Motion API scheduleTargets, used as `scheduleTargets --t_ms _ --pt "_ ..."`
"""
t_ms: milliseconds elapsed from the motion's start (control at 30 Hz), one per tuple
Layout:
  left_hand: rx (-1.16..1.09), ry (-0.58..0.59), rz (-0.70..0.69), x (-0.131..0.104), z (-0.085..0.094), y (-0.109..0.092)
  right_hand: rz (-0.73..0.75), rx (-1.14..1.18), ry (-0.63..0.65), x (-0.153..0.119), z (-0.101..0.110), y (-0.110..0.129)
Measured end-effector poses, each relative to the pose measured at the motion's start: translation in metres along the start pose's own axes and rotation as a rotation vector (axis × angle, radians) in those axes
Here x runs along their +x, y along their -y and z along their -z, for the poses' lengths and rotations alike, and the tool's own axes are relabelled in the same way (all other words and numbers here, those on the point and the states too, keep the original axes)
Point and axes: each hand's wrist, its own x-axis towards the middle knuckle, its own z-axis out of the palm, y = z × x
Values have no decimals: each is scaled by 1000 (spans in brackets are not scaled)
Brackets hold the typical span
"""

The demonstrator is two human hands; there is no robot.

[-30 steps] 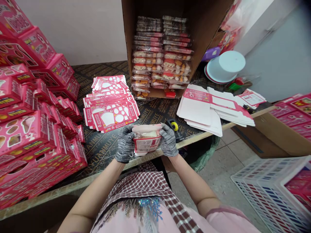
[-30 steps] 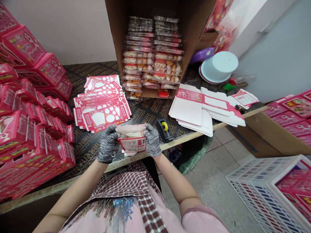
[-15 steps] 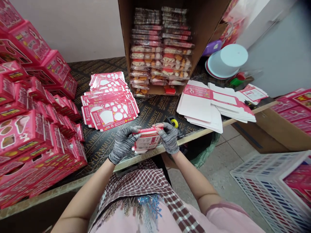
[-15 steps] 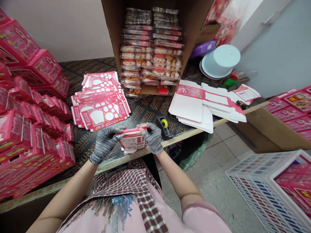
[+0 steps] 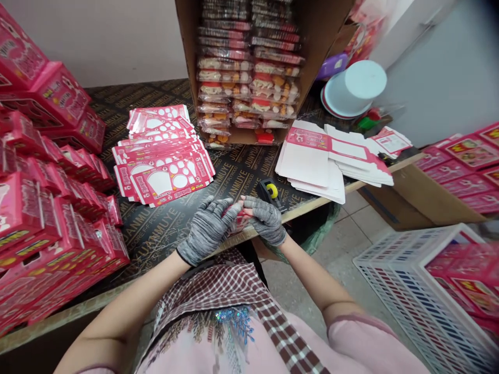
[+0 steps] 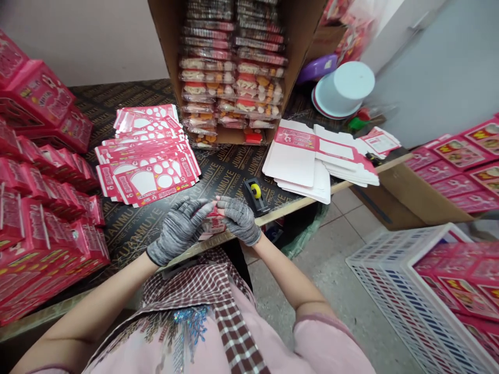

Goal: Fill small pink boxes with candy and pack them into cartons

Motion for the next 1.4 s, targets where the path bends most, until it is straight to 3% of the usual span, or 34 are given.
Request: scheduleTargets --t_ms 100,200,267,333,467,567,633,733,833,933,1100,1233,1400 --pt "-243 -9 52 22 16 5 -208 0 -107 -3 16 8" --pt "-548 -104 315 44 38 27 -390 112 -379 -13 38 3" --pt "-690 -120 496 54 39 48 -467 148 -479 -24 50 -11" --pt "-726 -87 582 59 25 72 -572 80 -514 -37 58 -32" --pt "-422 -74 606 57 -16 116 -776 -210 -515 -62 65 -71" --pt "-330 -92 590 54 -25 128 -829 -324 -443 -76 70 -87" --pt "-294 -77 521 51 -21 120 -840 -328 -389 -82 73 -93" --pt "-210 -57 382 40 -14 88 -860 -320 -323 -83 74 -101" --pt "-168 -34 291 24 -18 52 -870 -341 -346 -81 72 -104" --pt "-133 -16 231 12 -26 30 -854 -370 -409 -82 67 -100" --pt "-138 -16 256 15 -32 28 -915 -231 -623 -100 57 -84" --pt "-150 -4 250 21 -34 29 -976 -217 -661 -110 49 -82" --pt "-116 -32 249 23 -37 22 -979 -221 -763 -103 46 -70"
